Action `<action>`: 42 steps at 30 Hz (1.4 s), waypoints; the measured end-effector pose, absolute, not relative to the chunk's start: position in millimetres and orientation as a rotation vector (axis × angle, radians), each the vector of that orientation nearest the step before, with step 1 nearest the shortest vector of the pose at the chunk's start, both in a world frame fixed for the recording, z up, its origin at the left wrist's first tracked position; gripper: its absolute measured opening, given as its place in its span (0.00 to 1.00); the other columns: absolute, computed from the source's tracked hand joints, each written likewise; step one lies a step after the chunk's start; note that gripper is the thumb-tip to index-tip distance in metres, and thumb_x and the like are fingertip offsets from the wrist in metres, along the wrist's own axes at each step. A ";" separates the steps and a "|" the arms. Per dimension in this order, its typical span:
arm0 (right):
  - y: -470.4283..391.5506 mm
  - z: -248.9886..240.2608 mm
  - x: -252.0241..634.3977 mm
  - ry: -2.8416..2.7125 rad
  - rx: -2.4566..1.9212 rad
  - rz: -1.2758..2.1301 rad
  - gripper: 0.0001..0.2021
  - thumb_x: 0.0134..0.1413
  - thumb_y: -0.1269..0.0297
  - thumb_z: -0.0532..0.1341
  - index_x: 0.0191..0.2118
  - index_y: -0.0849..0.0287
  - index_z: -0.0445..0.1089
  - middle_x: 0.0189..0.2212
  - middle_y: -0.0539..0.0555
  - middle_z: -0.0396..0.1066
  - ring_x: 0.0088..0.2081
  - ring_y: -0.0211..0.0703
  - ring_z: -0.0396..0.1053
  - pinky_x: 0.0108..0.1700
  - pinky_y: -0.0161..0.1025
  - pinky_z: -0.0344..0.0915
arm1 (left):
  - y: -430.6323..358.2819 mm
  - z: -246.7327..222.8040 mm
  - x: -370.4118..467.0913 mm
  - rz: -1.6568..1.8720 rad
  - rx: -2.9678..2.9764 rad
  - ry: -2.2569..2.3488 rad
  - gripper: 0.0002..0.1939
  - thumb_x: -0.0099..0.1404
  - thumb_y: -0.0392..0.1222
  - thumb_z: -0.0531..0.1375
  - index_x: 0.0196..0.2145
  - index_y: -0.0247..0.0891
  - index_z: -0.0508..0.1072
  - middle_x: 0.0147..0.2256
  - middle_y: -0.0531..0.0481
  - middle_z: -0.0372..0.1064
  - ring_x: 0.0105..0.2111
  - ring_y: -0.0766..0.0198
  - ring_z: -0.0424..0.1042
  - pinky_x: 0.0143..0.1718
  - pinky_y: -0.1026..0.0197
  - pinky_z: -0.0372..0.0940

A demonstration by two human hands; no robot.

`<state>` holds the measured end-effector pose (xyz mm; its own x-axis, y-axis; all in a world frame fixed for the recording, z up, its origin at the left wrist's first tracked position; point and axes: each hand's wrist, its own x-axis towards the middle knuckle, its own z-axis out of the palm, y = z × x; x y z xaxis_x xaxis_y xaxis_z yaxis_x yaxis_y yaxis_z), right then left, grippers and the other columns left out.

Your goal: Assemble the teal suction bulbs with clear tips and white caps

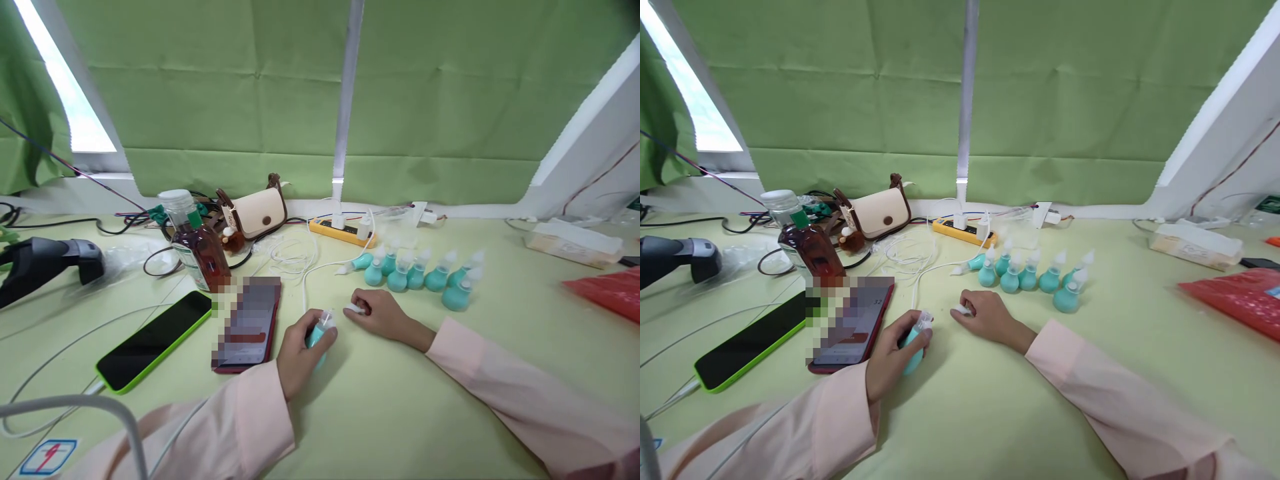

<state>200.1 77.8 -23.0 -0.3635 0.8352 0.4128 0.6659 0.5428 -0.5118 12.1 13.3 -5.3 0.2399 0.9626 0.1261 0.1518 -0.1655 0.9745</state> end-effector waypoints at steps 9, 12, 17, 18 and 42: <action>76.0 -23.8 199.4 -2.278 -1.007 0.174 0.05 0.46 0.65 0.56 0.31 0.60 0.62 0.26 0.51 0.65 0.28 0.37 0.62 0.30 0.34 0.58 | 14.0 -9.0 13.4 1.026 1.601 1.101 0.10 0.54 0.42 0.56 0.34 0.35 0.65 0.26 0.54 0.61 0.26 0.68 0.59 0.29 0.67 0.56; 77.1 -26.4 200.1 -2.267 -0.956 0.145 0.06 0.48 0.65 0.55 0.33 0.60 0.61 0.27 0.52 0.65 0.29 0.38 0.63 0.30 0.36 0.60 | 13.9 -8.3 13.6 1.026 1.606 1.116 0.12 0.53 0.42 0.56 0.36 0.36 0.64 0.24 0.55 0.60 0.24 0.69 0.58 0.27 0.67 0.54; 79.2 -27.9 200.3 -2.262 -0.838 0.113 0.06 0.50 0.65 0.55 0.35 0.58 0.62 0.29 0.54 0.66 0.33 0.42 0.63 0.34 0.40 0.62 | 12.9 -7.9 13.9 1.024 1.619 1.121 0.12 0.53 0.42 0.57 0.36 0.36 0.63 0.22 0.56 0.60 0.23 0.69 0.57 0.27 0.68 0.54; 79.9 -27.9 200.1 -2.266 -0.816 0.113 0.06 0.49 0.65 0.55 0.35 0.58 0.62 0.28 0.53 0.67 0.34 0.42 0.63 0.34 0.40 0.62 | 12.8 -7.8 13.8 1.024 1.622 1.121 0.12 0.53 0.42 0.57 0.36 0.36 0.64 0.22 0.56 0.59 0.23 0.69 0.57 0.26 0.68 0.54; 22.9 -15.0 167.6 -1.796 -0.655 0.617 0.04 0.42 0.72 0.61 0.29 0.57 0.70 0.23 0.50 0.68 0.25 0.36 0.64 0.27 0.35 0.62 | 3.9 -1.7 13.4 1.012 1.897 1.133 0.10 0.57 0.43 0.54 0.36 0.37 0.60 0.26 0.52 0.67 0.26 0.66 0.64 0.28 0.67 0.57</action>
